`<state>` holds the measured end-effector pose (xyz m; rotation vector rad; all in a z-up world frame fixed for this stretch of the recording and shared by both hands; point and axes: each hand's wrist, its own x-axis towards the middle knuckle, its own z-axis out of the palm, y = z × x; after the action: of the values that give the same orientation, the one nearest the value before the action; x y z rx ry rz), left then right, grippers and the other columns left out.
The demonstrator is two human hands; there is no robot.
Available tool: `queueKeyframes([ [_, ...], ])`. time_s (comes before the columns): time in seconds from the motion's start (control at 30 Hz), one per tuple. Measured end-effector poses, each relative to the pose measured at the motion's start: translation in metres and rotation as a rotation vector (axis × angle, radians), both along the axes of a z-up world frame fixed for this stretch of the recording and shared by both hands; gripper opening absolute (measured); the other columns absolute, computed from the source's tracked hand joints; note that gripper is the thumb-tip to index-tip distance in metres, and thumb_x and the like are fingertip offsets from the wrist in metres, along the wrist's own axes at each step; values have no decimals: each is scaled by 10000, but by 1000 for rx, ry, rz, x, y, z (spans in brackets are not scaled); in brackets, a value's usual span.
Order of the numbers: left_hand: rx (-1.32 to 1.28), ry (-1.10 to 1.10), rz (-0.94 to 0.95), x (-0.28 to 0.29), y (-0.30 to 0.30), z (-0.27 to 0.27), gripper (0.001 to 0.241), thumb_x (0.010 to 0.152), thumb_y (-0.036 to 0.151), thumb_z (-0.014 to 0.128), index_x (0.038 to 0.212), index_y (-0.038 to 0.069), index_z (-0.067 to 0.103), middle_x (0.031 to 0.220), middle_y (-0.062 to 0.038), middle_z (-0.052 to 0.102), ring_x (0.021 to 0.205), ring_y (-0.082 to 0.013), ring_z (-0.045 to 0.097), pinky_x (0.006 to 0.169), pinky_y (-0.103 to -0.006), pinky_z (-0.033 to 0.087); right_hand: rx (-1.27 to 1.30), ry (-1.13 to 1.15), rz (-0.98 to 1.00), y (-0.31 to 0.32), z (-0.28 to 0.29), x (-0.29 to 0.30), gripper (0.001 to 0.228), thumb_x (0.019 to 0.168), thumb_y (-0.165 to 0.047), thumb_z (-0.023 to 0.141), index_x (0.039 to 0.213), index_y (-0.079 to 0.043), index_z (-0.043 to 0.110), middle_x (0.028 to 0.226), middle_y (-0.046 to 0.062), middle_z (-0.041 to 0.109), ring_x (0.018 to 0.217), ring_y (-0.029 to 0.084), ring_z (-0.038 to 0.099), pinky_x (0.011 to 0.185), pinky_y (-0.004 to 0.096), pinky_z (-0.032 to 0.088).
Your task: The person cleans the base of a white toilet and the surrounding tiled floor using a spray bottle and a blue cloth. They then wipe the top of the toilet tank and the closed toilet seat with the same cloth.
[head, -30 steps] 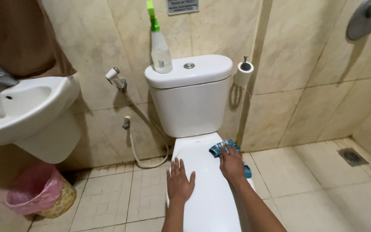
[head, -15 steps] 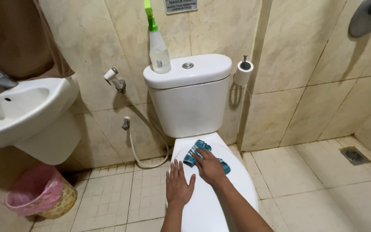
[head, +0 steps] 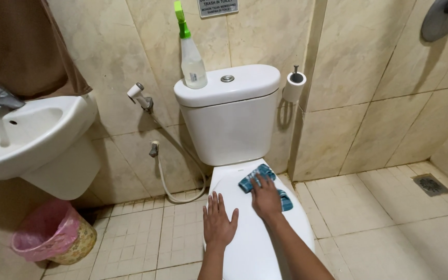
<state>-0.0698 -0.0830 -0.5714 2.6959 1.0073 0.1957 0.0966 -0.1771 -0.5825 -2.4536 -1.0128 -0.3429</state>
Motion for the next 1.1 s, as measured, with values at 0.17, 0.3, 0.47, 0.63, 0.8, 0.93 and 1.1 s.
queueKeyframes([
  [0.17,-23,-34,7,1,0,-1,857,1011,614,371,1630,80,115,1728,-85,48,1590,-245,41,1279,-435,36,53,84,128,-10,13,-19,448,963,-238,571,1407,-187,607,1565,53,461,1441,373,390,1162,464,388],
  [0.3,0,-39,-18,0,3,-11,861,1012,616,382,1627,66,135,1726,-99,70,1587,-256,52,1278,-438,40,-24,147,119,-10,7,-7,436,995,-257,555,1427,-203,585,1573,55,443,1441,372,380,1127,498,402],
  [0.47,8,-105,-29,-3,2,-10,853,1013,599,397,1623,52,161,1717,-121,102,1587,-264,71,1275,-439,47,24,66,79,-27,-7,15,424,980,-259,576,1400,-210,611,1565,59,478,1447,360,413,1142,469,451],
  [0.63,-2,-92,-4,-3,-1,-6,840,1020,593,387,1623,57,154,1723,-108,85,1586,-257,65,1278,-437,47,-8,74,-2,-32,-13,27,462,968,-258,579,1426,-202,574,1571,63,447,1422,387,416,1112,483,448],
  [0.8,-12,-29,-4,0,-1,1,831,1030,593,371,1626,63,137,1729,-95,52,1587,-252,51,1282,-427,43,-41,53,-51,-21,-12,11,481,963,-254,595,1431,-153,555,1559,85,441,1404,433,411,1115,486,430],
  [0.93,-12,-22,1,-2,-3,2,828,1029,592,362,1631,77,122,1728,-78,42,1589,-240,42,1283,-423,37,29,-9,180,-21,2,-17,460,941,-210,605,1396,-140,605,1533,92,495,1388,412,441,1123,480,431],
  [1.1,-14,-8,4,-1,-2,5,826,1031,593,362,1635,83,124,1733,-75,43,1592,-235,40,1288,-419,39,61,25,286,-30,15,-5,429,943,-230,610,1369,-191,643,1515,71,528,1403,370,455,1106,470,448],
])
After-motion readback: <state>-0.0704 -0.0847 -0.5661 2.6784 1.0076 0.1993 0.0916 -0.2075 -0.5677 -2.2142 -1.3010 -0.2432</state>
